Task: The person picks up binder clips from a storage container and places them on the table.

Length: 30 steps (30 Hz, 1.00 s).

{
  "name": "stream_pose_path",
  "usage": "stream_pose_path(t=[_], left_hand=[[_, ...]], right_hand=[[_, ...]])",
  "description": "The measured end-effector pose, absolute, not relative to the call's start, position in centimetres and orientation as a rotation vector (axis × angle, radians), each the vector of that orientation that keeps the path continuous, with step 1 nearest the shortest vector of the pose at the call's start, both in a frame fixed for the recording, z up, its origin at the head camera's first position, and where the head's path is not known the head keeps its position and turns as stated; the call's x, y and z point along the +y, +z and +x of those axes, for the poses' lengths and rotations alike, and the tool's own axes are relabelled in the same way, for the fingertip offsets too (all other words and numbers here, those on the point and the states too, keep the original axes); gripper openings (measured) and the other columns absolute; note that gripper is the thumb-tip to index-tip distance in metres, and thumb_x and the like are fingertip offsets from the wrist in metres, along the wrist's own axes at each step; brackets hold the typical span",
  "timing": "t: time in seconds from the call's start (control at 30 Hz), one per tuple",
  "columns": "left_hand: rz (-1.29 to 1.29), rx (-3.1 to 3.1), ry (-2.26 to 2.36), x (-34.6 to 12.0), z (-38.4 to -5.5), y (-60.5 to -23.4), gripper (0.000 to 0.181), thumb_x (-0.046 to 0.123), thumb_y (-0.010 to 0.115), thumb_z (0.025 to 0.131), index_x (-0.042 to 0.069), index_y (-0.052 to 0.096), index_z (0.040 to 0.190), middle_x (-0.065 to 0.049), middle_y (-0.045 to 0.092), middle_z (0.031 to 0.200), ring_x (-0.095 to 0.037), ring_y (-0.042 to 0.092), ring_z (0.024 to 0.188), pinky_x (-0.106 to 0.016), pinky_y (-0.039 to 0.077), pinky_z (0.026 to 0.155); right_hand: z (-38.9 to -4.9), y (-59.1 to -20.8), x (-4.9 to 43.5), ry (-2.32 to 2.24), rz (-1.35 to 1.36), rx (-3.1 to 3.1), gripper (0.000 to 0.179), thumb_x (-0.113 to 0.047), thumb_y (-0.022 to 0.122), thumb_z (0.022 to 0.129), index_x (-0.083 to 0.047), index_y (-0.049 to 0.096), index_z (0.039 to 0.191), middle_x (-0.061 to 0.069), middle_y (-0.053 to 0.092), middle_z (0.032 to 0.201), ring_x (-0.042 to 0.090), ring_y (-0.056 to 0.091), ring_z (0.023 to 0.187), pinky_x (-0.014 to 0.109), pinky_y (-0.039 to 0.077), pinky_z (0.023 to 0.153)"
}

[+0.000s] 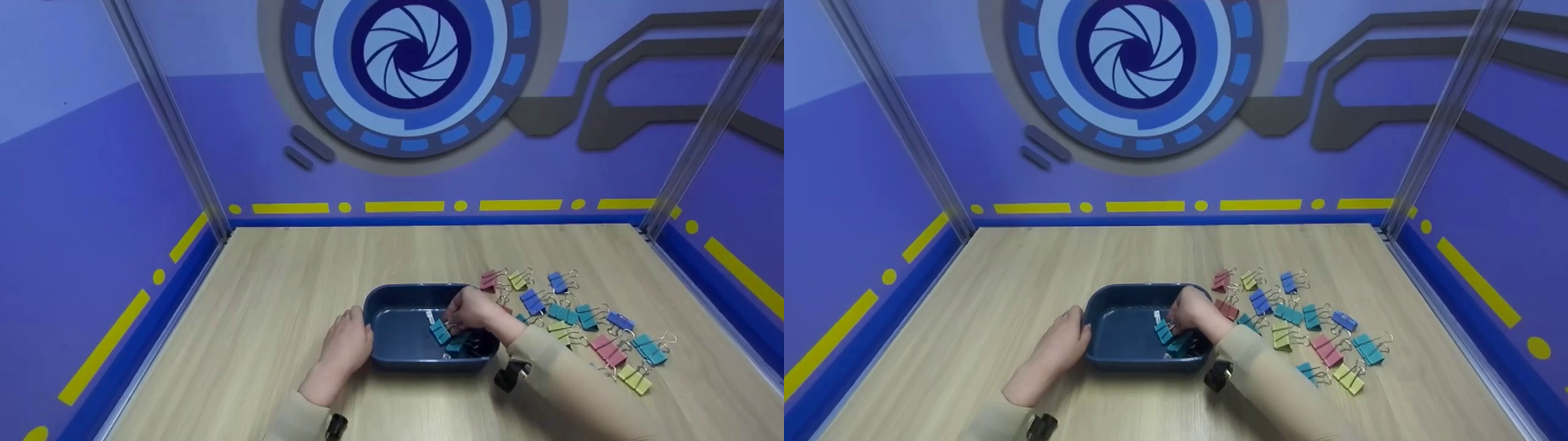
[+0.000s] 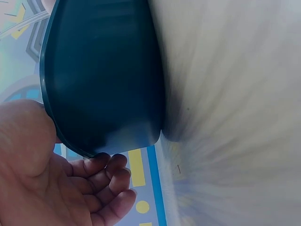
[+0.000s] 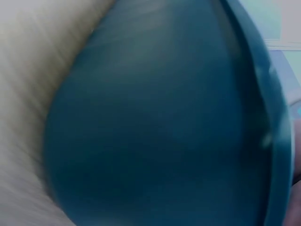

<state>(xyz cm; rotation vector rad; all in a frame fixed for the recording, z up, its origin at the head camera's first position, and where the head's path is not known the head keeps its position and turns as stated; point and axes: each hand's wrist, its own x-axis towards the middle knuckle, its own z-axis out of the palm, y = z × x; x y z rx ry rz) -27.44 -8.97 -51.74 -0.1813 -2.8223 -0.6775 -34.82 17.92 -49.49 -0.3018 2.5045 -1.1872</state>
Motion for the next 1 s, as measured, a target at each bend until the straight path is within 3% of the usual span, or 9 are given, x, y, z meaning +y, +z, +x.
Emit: stream_pose_path(t=[0.53,0.73,1.0], left_hand=[[-0.189,-2.791,-0.511,-8.8,-27.3,-51.6,0.024,0.012,0.062,0.095,-0.005,0.057,0.111,-0.02,0.065,0.099,-0.037,0.062,0.096,-0.048,0.05,0.083],[-0.176,-2.778,-0.465,-8.6,-27.1,-51.6,0.024,0.012,0.062,0.094,-0.004,0.058,0.111,-0.019,0.065,0.1,-0.036,0.062,0.097,-0.047,0.049,0.084],[-0.131,-2.783,-0.463,-8.6,-27.2,-51.8,0.023,0.013,0.063,0.094,-0.004,0.058,0.109,-0.019,0.065,0.098,-0.036,0.062,0.095,-0.047,0.05,0.081]], right_hand=[[-34.4,-48.1,19.5,-1.462,-0.285,2.326,0.013,0.011,0.063,0.091,0.016,0.071,0.101,0.01,0.075,0.08,0.008,0.069,0.064,0.026,0.061,0.07],[-34.1,-46.6,21.6,-1.533,-0.291,2.32,0.016,0.008,0.061,0.094,0.017,0.069,0.105,0.016,0.077,0.088,0.011,0.073,0.071,0.029,0.061,0.074],[-33.5,-44.9,25.1,-1.573,-0.216,2.411,0.02,-0.001,0.059,0.1,0.012,0.069,0.113,0.011,0.075,0.1,0.01,0.073,0.08,0.029,0.061,0.079]])
